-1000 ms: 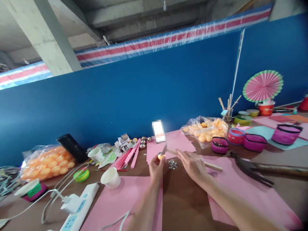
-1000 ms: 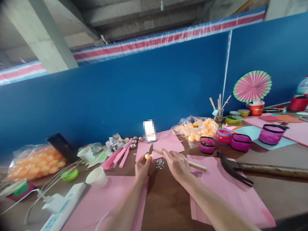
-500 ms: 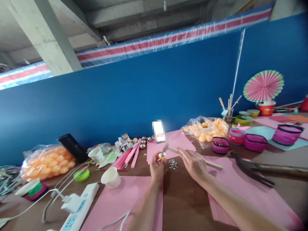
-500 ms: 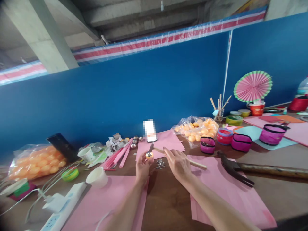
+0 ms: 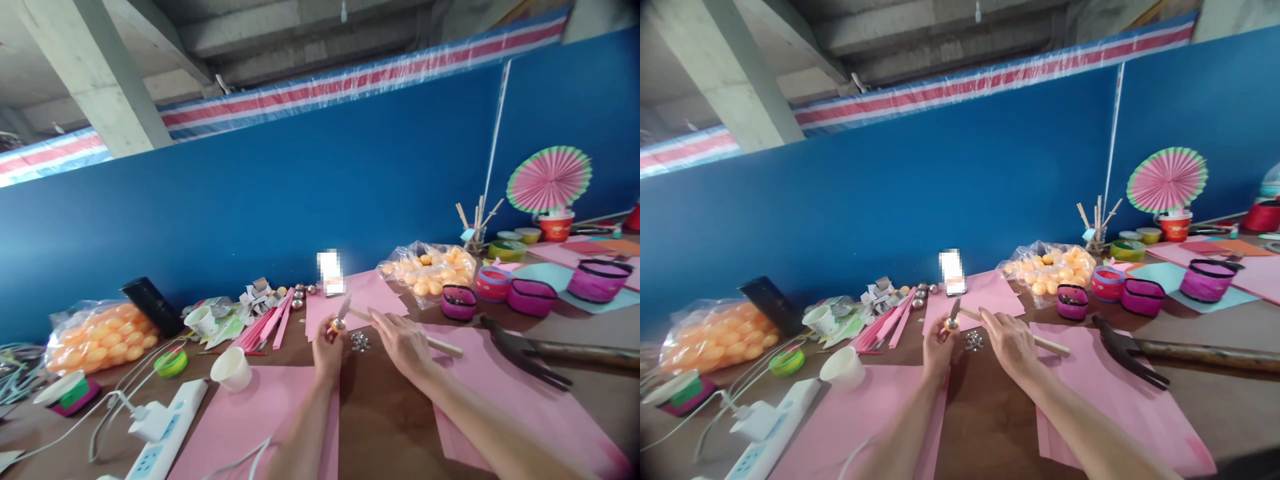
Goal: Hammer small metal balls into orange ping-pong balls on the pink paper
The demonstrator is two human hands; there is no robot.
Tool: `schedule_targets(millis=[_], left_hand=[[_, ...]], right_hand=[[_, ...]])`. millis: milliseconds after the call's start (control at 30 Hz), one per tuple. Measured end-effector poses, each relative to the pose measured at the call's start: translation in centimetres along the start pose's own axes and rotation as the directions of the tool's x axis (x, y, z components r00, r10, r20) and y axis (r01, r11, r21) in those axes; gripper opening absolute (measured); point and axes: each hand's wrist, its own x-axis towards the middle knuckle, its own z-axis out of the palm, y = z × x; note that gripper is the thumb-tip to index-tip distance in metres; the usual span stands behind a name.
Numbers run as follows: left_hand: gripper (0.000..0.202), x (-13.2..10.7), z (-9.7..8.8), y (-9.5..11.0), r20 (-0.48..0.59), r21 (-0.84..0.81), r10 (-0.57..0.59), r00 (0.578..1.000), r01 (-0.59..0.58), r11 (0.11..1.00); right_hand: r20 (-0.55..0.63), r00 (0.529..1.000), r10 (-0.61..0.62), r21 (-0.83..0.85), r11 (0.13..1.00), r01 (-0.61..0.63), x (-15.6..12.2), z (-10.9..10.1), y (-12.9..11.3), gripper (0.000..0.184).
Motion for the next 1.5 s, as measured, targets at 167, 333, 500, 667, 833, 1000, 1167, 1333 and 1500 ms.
schedule_targets(millis=[167,333,500,667,833,1000,1167,1333,1500], left_hand=[[0.042,-0.08,0.15,-0.1,0.002,-0.022,0.041,0.999,-0.041,0.999],[0.042,-0.28,0.2,0.4,0.018,0.031,0.027,0.999,-0.027,0.999],[0.047,-0.43,0.29,0.37,0.012,0.026,0.022,1.0,-0.022,0.999],[0.052,-0.42,0.32,0.05,-0.007,0.002,0.027,1.0,-0.027,1.0],[0.043,-0.27,0.1,0.11,0.001,0.068,0.02,1.0,-0.02,0.997],[0.044,-0.24,0.06,0.1,-0.004,0.081,0.031,1.0,-0.031,0.996],[0.049,-0.21,-0.02,-0.06,-0.017,0.131,0.055,0.998,-0.052,0.99],[0.044,-0.13,-0.25,-0.42,0.0,0.232,0.062,0.998,-0.06,0.971],[0.043,-0.16,-0.17,-0.3,-0.013,0.224,0.085,0.996,-0.079,0.971]], right_hand=[[0.019,1.0,0.015,-0.003,1.0,-0.015,-0.03,0.18,0.0,0.029],[0.008,1.0,0.001,-0.007,1.0,-0.001,-0.05,0.25,-0.05,0.028],[-0.001,1.0,0.002,0.008,1.0,-0.002,0.01,0.13,-0.01,0.029],[0.023,0.999,0.032,0.027,0.999,-0.033,0.04,-0.05,0.14,0.029],[0.015,1.0,0.025,0.038,0.999,-0.026,-0.02,-0.03,0.1,0.03],[0.047,0.999,0.018,0.016,1.0,-0.019,-0.08,0.21,0.02,0.028],[0.023,0.999,0.028,0.027,0.999,-0.029,-0.06,0.12,0.03,0.03],[0.056,0.998,0.014,0.028,0.999,-0.015,-0.1,0.14,-0.05,0.028],[0.035,0.999,0.011,0.034,0.999,-0.012,-0.11,0.2,-0.05,0.029]])
